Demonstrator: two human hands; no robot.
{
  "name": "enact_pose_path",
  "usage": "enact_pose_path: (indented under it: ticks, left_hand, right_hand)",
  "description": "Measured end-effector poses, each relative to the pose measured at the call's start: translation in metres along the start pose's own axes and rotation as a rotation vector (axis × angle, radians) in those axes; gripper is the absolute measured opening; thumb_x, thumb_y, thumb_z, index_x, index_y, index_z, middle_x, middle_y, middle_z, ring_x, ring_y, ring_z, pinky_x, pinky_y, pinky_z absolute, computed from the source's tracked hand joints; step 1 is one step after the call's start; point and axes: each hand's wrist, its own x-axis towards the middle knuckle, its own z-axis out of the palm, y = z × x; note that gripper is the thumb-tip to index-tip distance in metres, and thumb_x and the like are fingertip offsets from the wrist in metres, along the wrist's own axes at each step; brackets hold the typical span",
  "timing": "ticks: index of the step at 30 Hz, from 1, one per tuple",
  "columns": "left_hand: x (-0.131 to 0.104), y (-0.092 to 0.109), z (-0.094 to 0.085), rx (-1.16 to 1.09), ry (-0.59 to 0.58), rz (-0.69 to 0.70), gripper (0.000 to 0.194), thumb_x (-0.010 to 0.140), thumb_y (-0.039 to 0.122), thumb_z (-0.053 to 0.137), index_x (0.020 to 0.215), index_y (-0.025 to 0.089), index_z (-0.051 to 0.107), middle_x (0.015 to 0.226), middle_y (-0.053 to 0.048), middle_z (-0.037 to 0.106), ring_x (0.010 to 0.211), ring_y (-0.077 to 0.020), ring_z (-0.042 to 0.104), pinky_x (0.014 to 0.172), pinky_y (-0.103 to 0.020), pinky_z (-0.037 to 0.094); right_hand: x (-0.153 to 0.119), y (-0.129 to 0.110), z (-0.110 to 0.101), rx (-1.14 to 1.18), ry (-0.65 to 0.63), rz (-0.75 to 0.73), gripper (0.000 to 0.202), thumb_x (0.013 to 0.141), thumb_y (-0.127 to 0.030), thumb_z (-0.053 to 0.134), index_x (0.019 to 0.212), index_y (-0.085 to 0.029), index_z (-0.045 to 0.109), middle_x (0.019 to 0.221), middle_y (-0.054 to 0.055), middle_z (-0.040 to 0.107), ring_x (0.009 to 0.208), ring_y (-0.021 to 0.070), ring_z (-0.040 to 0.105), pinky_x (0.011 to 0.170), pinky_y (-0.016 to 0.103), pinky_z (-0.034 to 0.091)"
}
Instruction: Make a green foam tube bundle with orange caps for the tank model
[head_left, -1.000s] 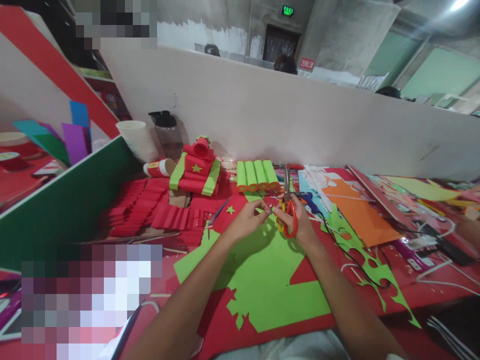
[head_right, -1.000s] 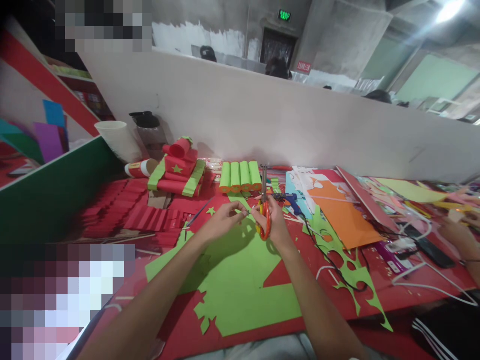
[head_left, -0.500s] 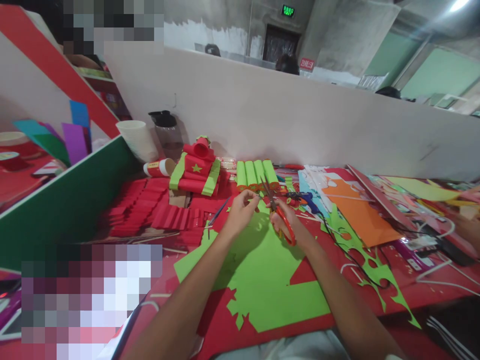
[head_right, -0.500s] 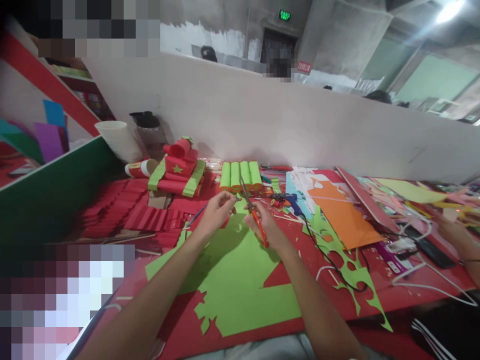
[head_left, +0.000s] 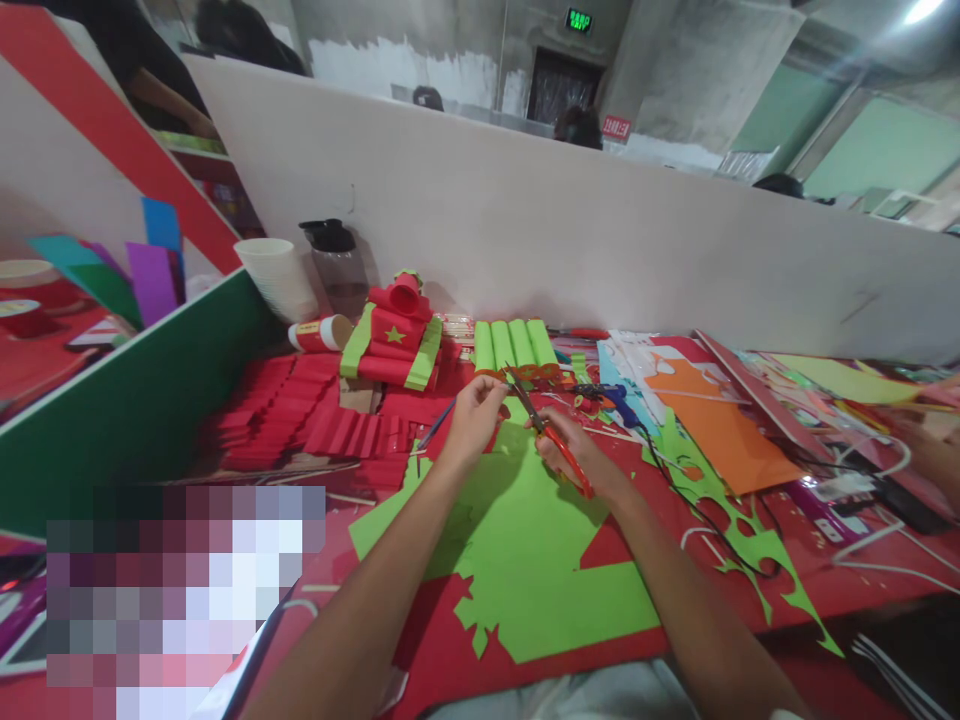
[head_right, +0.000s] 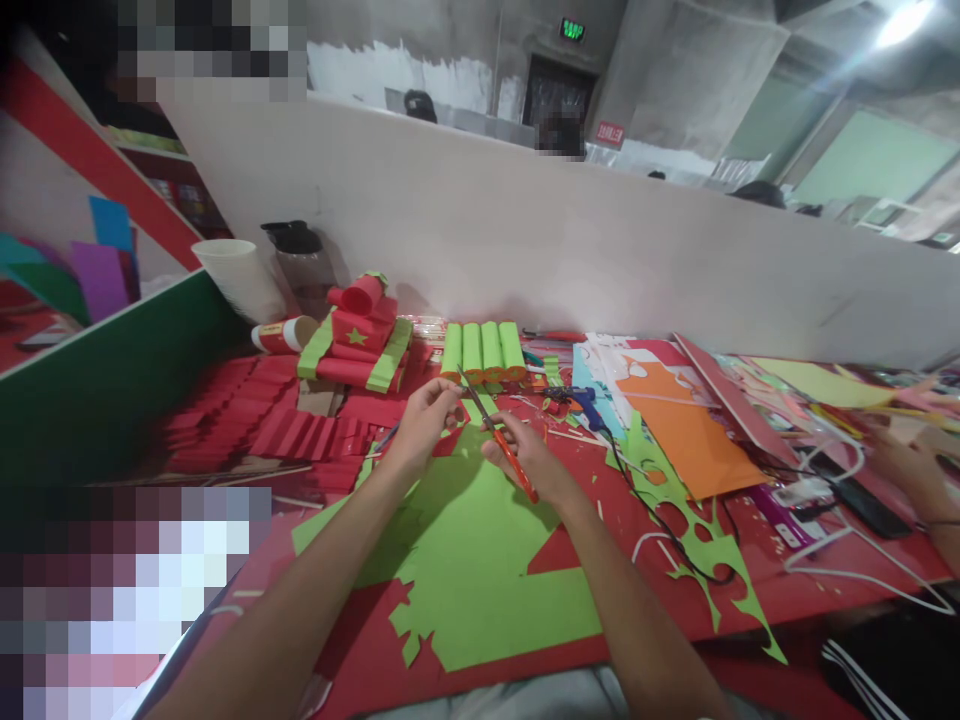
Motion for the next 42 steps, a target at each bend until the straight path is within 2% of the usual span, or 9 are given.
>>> enact_pose_path:
  ticks: [7, 16, 21, 42]
  left_hand:
    - [-0.0008, -0.0017, 0.0003, 0.092, -0.034, 0.010, 0.015, 0.076, 0.031, 0.059, 0.074, 0.019, 0.052, 0.057, 0.006, 0.051, 0.045, -0.0068, 0.044, 0.047, -0.020, 0.032]
    - [-0.0010, -0.0032, 0.0012, 0.100, -0.039, 0.014, 0.015, 0.076, 0.031, 0.059, 0.074, 0.019, 0.051, 0.055, 0.006, 0.052, 0.044, -0.0067, 0.043, 0.047, -0.020, 0.032]
    - [-0.0016, -0.0025, 0.0016, 0.100, -0.043, 0.015, 0.016, 0.076, 0.032, 0.060, 0.074, 0.019, 0.051, 0.056, 0.006, 0.052, 0.044, -0.0068, 0.043, 0.047, -0.020, 0.032]
    - [-0.0014, -0.0017, 0.0018, 0.086, -0.046, 0.015, 0.014, 0.075, 0.030, 0.060, 0.073, 0.018, 0.052, 0.055, 0.006, 0.052, 0.043, -0.0062, 0.042, 0.046, -0.019, 0.031]
  right_hand:
    - [-0.0009, -0.0037, 0.0008, -0.022, 0.034, -0.016, 0.040, 0.087, -0.057, 0.058, 0.108, -0.023, 0.054, 0.078, -0.002, 0.050, 0.057, 0.0100, 0.043, 0.051, 0.022, 0.034]
    - [0.0015, -0.0007, 0.0005, -0.042, 0.073, -0.036, 0.039, 0.085, -0.056, 0.061, 0.106, -0.023, 0.055, 0.080, -0.001, 0.051, 0.059, 0.0113, 0.045, 0.051, 0.023, 0.036]
    - [0.0010, -0.0017, 0.0009, 0.000, 0.050, -0.009, 0.038, 0.085, -0.056, 0.061, 0.104, -0.024, 0.054, 0.077, -0.002, 0.050, 0.054, 0.0101, 0.041, 0.047, 0.022, 0.031]
    - [0.0039, 0.0026, -0.0008, -0.009, 0.043, 0.005, 0.038, 0.086, -0.055, 0.060, 0.105, -0.022, 0.054, 0.075, -0.003, 0.048, 0.049, 0.0072, 0.033, 0.043, 0.021, 0.027]
